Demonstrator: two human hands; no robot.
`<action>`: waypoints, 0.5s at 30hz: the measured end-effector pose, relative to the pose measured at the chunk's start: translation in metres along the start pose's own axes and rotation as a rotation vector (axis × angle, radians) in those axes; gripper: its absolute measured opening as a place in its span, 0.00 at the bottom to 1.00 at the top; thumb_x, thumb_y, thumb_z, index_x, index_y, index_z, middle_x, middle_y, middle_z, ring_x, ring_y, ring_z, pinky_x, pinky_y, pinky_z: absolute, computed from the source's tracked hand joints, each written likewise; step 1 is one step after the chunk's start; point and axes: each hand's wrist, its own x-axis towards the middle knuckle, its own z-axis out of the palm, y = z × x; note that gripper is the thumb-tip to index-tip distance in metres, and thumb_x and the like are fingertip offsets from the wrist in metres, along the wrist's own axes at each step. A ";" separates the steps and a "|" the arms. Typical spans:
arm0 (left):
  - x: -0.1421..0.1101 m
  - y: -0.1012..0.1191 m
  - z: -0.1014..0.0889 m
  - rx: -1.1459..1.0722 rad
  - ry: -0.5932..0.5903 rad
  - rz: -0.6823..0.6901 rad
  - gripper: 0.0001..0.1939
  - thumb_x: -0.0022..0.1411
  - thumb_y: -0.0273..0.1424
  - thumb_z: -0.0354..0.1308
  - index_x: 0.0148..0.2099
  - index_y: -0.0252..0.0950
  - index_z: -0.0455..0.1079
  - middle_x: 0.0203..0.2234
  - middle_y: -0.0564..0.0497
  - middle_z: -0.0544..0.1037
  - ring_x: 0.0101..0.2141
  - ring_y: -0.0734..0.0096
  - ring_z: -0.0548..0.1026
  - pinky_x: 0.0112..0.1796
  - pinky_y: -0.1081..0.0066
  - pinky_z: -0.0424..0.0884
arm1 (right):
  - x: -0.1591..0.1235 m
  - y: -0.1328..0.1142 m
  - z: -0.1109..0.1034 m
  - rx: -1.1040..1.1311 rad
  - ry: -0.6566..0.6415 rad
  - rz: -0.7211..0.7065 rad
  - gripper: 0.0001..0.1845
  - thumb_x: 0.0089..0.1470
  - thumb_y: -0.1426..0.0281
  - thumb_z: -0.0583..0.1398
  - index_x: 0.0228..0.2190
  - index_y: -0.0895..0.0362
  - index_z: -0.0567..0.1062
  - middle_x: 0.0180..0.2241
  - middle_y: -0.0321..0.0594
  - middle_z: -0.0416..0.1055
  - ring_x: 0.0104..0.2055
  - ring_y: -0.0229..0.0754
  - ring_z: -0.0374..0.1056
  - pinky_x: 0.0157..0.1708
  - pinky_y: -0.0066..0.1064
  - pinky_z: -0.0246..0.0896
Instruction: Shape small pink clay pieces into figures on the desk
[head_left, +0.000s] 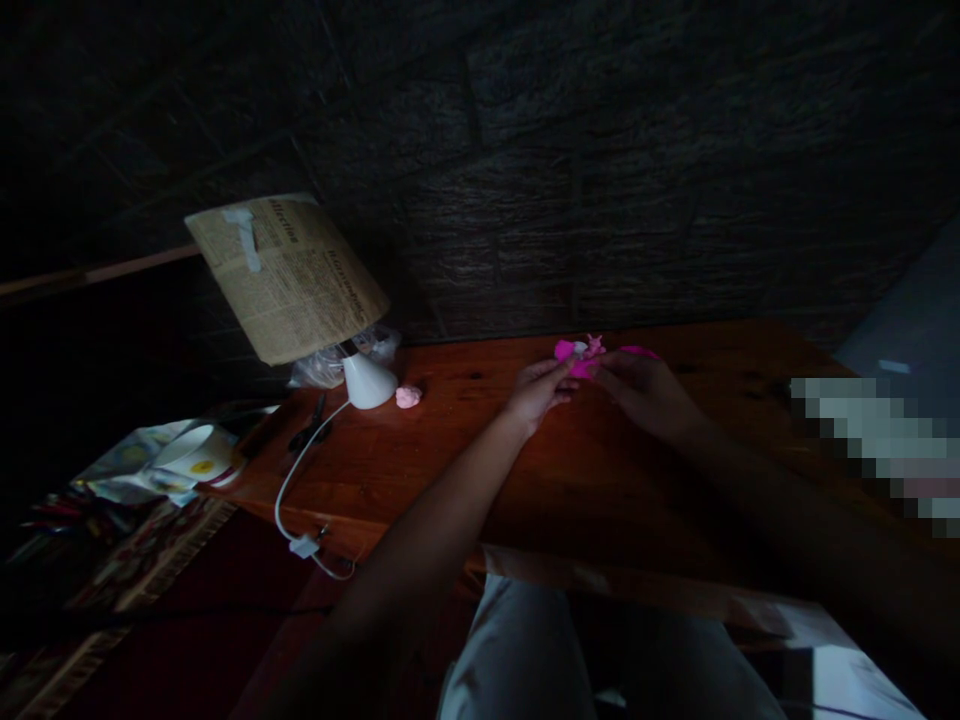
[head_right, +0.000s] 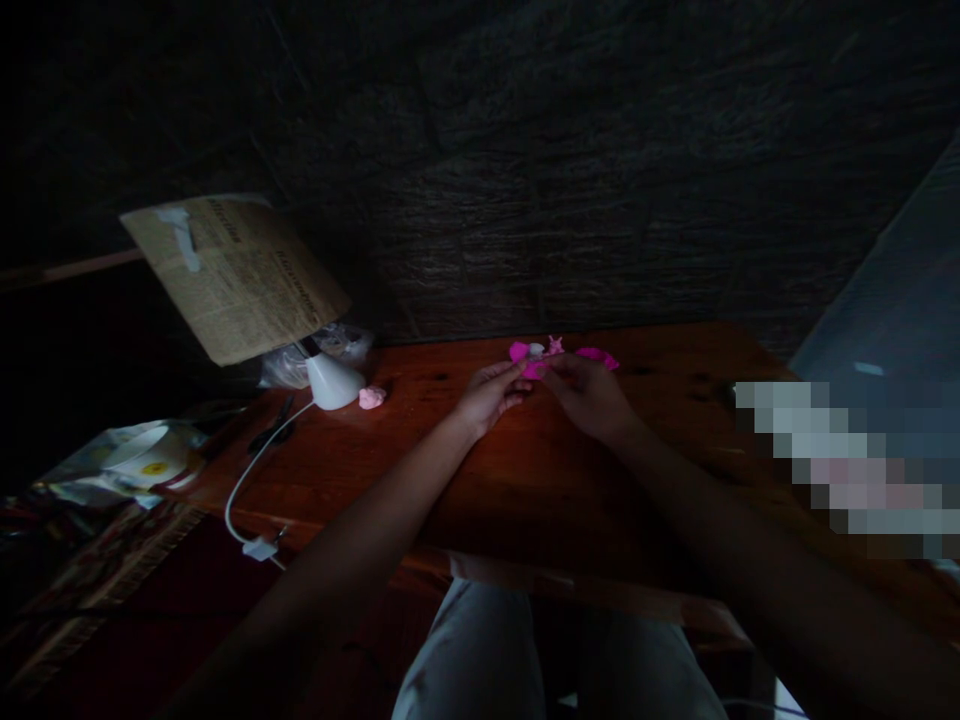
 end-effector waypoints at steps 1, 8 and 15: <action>0.000 0.000 0.000 0.000 0.008 0.001 0.06 0.61 0.30 0.64 0.35 0.31 0.74 0.24 0.53 0.76 0.23 0.83 0.72 0.26 0.80 0.63 | 0.000 -0.001 0.000 0.000 -0.004 -0.001 0.20 0.58 0.54 0.58 0.36 0.55 0.81 0.30 0.44 0.78 0.39 0.51 0.74 0.41 0.43 0.70; 0.000 0.001 -0.001 -0.034 0.056 0.012 0.09 0.58 0.32 0.67 0.34 0.32 0.73 0.25 0.54 0.75 0.24 0.83 0.72 0.27 0.79 0.63 | -0.002 -0.006 0.000 0.030 -0.016 -0.004 0.18 0.57 0.56 0.59 0.37 0.55 0.81 0.35 0.45 0.80 0.41 0.51 0.75 0.43 0.45 0.70; -0.001 0.006 -0.006 -0.088 0.102 -0.006 0.06 0.60 0.31 0.65 0.36 0.33 0.73 0.28 0.52 0.77 0.27 0.81 0.72 0.30 0.78 0.65 | -0.003 -0.014 -0.003 0.080 -0.011 0.053 0.19 0.54 0.53 0.61 0.35 0.55 0.81 0.36 0.44 0.80 0.41 0.50 0.74 0.43 0.43 0.70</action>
